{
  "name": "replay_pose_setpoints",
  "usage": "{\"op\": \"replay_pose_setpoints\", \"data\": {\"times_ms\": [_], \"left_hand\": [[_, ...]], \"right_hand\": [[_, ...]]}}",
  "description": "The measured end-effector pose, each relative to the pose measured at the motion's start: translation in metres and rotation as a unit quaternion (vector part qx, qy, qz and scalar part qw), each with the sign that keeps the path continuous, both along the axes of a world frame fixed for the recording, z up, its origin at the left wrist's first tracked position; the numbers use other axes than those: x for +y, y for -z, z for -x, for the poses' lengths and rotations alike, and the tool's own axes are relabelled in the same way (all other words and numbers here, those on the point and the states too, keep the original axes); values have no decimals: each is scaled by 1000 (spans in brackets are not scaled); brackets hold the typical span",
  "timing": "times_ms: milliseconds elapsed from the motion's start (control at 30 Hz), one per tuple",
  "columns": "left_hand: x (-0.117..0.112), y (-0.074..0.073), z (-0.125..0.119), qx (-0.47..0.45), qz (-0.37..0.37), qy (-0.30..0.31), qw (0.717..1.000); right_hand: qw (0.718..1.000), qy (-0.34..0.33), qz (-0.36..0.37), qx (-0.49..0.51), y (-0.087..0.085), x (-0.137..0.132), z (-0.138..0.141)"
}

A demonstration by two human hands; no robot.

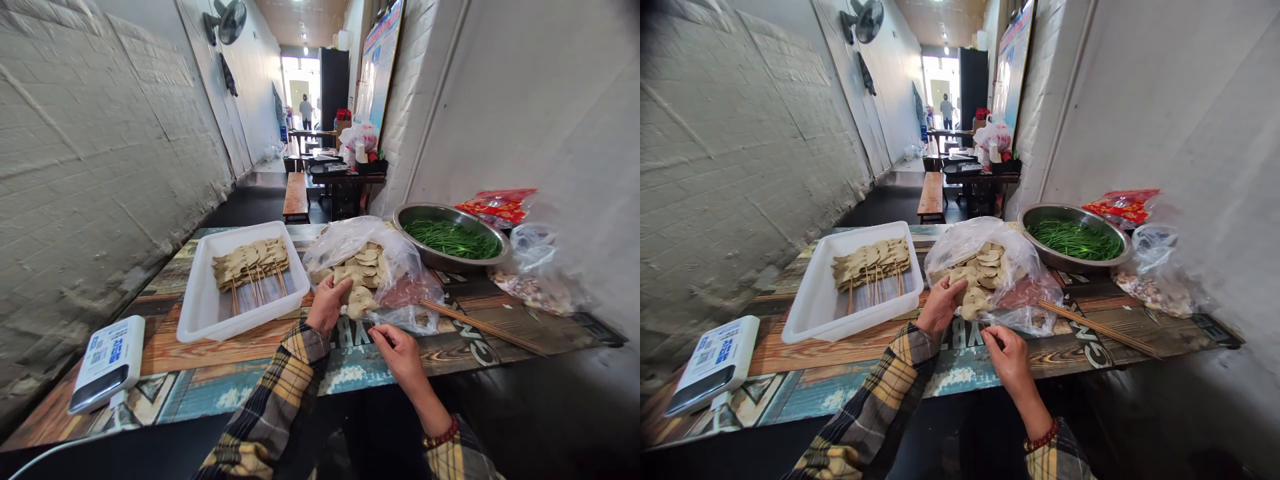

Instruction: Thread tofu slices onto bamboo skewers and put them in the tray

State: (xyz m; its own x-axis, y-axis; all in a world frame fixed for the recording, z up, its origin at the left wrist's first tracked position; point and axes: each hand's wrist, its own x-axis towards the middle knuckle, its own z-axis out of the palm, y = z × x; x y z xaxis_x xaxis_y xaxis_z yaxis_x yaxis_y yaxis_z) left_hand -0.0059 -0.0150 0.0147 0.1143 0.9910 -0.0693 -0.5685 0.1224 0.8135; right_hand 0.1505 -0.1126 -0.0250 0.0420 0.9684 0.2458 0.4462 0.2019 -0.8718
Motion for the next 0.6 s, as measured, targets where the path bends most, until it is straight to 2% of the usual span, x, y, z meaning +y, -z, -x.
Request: {"op": "replay_pose_setpoints", "data": {"times_ms": [167,300,367,467,600], "left_hand": [[-2,-2,3,-22,18,26,999],[1,6,4,-22,45,22,998],[2,11,4,-6,50,21,998],[1,17,2,3,47,51,998],[-1,24,0,0,21,55,998]], "right_hand": [[998,59,-18,32,-4,-2,-3],[997,65,-19,49,-16,5,-1],[998,39,-24,39,-30,11,4],[999,-24,-40,19,-56,26,17],[991,-100,-85,-28,-90,53,46]]}}
